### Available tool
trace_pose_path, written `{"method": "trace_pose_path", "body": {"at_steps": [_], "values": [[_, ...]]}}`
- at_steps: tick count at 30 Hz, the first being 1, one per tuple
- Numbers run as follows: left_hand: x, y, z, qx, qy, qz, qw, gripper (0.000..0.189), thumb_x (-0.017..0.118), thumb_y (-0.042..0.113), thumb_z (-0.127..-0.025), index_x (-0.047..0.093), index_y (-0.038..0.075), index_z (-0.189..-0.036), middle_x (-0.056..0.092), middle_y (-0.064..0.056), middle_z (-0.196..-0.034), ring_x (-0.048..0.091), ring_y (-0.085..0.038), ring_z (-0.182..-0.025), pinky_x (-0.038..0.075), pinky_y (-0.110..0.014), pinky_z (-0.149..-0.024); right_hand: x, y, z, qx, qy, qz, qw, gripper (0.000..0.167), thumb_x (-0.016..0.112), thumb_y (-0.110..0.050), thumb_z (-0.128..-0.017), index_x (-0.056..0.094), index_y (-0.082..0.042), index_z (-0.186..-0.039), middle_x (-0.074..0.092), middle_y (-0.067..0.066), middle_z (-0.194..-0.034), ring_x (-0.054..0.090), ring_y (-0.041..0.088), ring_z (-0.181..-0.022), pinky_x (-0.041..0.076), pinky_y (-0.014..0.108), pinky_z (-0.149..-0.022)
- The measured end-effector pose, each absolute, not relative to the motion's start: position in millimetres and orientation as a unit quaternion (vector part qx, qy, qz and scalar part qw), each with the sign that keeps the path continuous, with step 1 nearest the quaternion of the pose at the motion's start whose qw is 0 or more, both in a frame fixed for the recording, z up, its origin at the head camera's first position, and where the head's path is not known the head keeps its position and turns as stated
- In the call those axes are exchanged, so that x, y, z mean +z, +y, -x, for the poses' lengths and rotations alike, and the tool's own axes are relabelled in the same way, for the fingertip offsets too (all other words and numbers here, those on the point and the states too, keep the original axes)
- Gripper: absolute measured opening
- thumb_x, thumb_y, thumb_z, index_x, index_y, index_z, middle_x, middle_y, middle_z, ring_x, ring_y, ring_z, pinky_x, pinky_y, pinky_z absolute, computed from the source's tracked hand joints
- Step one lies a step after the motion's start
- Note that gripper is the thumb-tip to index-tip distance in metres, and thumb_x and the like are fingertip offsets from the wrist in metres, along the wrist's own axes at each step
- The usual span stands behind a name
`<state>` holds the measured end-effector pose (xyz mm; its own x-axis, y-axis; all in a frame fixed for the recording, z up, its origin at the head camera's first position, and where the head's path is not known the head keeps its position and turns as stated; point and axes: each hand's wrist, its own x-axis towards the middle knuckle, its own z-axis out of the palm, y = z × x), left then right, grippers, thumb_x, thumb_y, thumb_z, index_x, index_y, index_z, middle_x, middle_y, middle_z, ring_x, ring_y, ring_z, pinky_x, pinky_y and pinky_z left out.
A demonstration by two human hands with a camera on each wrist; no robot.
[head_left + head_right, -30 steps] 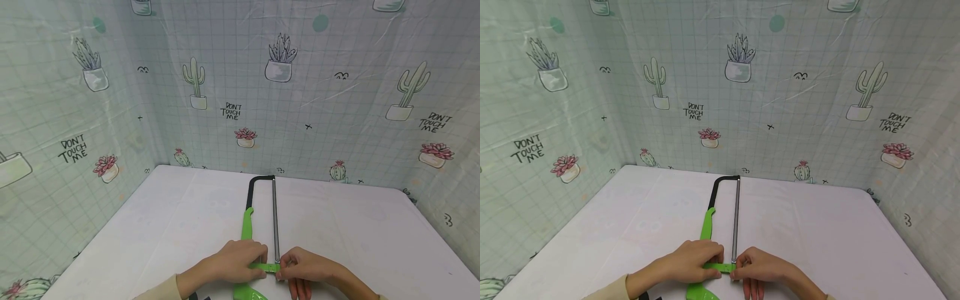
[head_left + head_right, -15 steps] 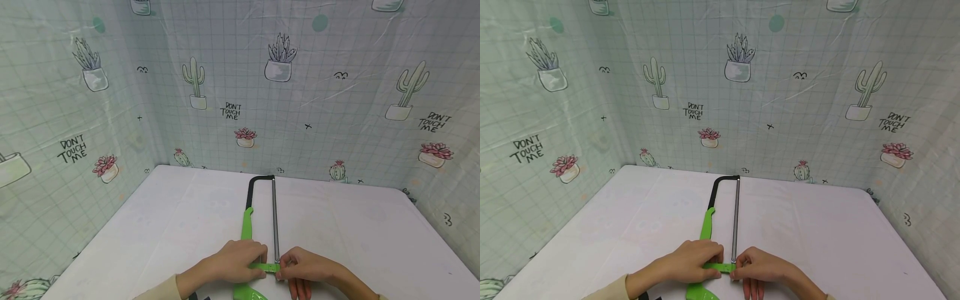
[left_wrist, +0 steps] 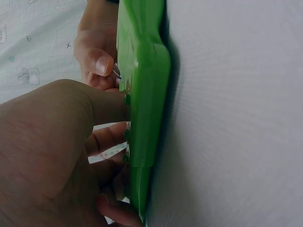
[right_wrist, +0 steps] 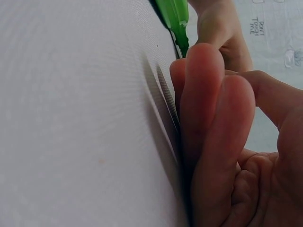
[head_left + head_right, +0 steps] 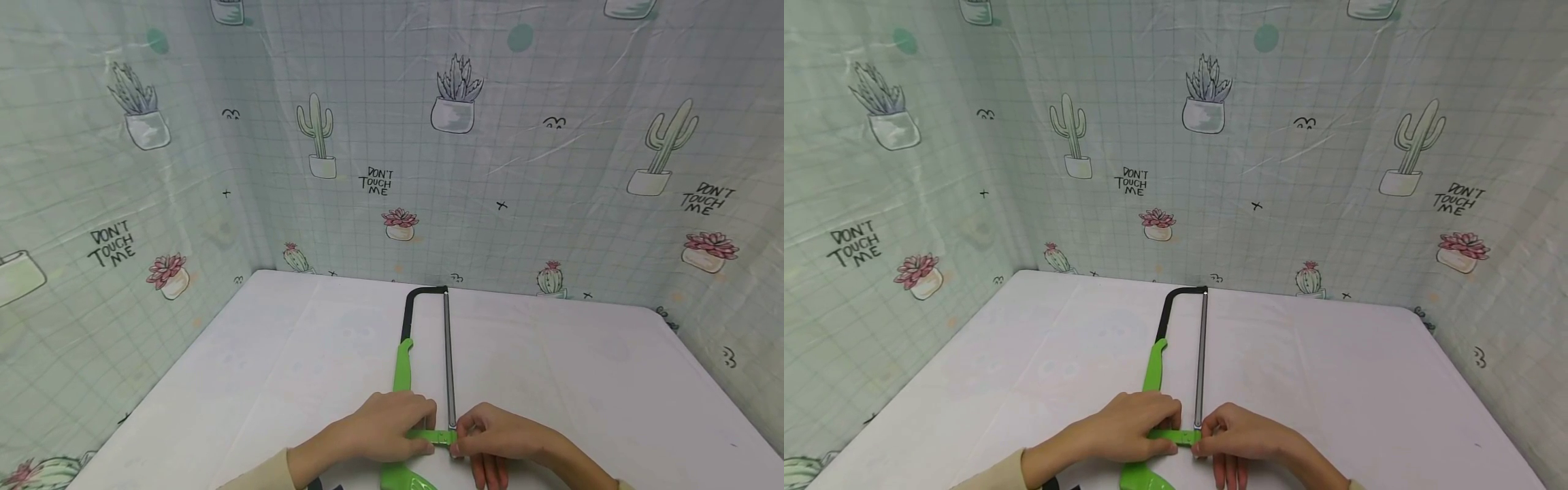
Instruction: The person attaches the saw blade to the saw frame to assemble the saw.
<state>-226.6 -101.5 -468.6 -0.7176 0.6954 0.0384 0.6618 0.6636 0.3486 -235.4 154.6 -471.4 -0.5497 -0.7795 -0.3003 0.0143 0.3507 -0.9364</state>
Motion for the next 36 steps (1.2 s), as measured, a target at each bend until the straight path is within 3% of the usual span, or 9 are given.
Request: {"method": "trace_pose_path", "body": {"at_steps": [5, 11, 15, 23, 36], "values": [[-469.4, -102.5, 226.1, 0.172, 0.91, -0.374, 0.045, 0.016, 0.073, 0.043, -0.092, 0.062, 0.033, -0.097, 0.05, 0.021, -0.079, 0.045, 0.003, -0.073, 0.037, -0.021, -0.059, -471.2, 154.2, 235.6, -0.504, 0.722, 0.264, 0.394, 0.019, 0.065, -0.023, -0.098, 0.065, -0.005, -0.092, 0.072, 0.007, -0.063, 0.062, 0.004, -0.043, 0.047, 0.019, -0.042], [-471.0, -101.7, 226.9, 0.164, 0.912, -0.375, 0.034, 0.017, 0.073, 0.044, -0.092, 0.06, 0.034, -0.094, 0.049, 0.021, -0.079, 0.045, 0.004, -0.073, 0.037, -0.021, -0.058, -472.1, 154.3, 234.9, -0.503, 0.72, 0.276, 0.391, 0.018, 0.064, -0.021, -0.097, 0.064, -0.005, -0.09, 0.066, 0.038, -0.069, 0.062, 0.004, -0.043, 0.047, 0.02, -0.042], [-470.7, -100.7, 226.7, 0.167, 0.913, -0.371, 0.04, 0.017, 0.073, 0.044, -0.092, 0.06, 0.034, -0.094, 0.049, 0.021, -0.079, 0.045, 0.004, -0.073, 0.037, -0.021, -0.058, -472.8, 154.7, 234.9, -0.504, 0.718, 0.278, 0.391, 0.018, 0.064, -0.021, -0.098, 0.064, -0.005, -0.091, 0.061, 0.046, -0.072, 0.062, 0.005, -0.043, 0.047, 0.02, -0.042], [-469.1, -100.4, 226.2, 0.171, 0.912, -0.37, 0.041, 0.017, 0.074, 0.043, -0.091, 0.06, 0.033, -0.094, 0.048, 0.021, -0.079, 0.045, 0.004, -0.074, 0.037, -0.022, -0.059, -474.4, 155.8, 236.2, -0.505, 0.714, 0.281, 0.396, 0.019, 0.063, -0.021, -0.098, 0.064, -0.004, -0.091, 0.058, 0.05, -0.075, 0.062, 0.005, -0.043, 0.047, 0.02, -0.042], [-466.3, -100.5, 223.1, 0.168, 0.911, -0.374, 0.038, 0.017, 0.073, 0.043, -0.092, 0.061, 0.033, -0.096, 0.049, 0.021, -0.08, 0.045, 0.004, -0.074, 0.037, -0.021, -0.059, -474.0, 156.3, 235.8, -0.506, 0.713, 0.277, 0.399, 0.018, 0.063, -0.021, -0.098, 0.064, -0.005, -0.091, 0.063, 0.043, -0.071, 0.063, 0.006, -0.044, 0.048, 0.021, -0.041]]}}
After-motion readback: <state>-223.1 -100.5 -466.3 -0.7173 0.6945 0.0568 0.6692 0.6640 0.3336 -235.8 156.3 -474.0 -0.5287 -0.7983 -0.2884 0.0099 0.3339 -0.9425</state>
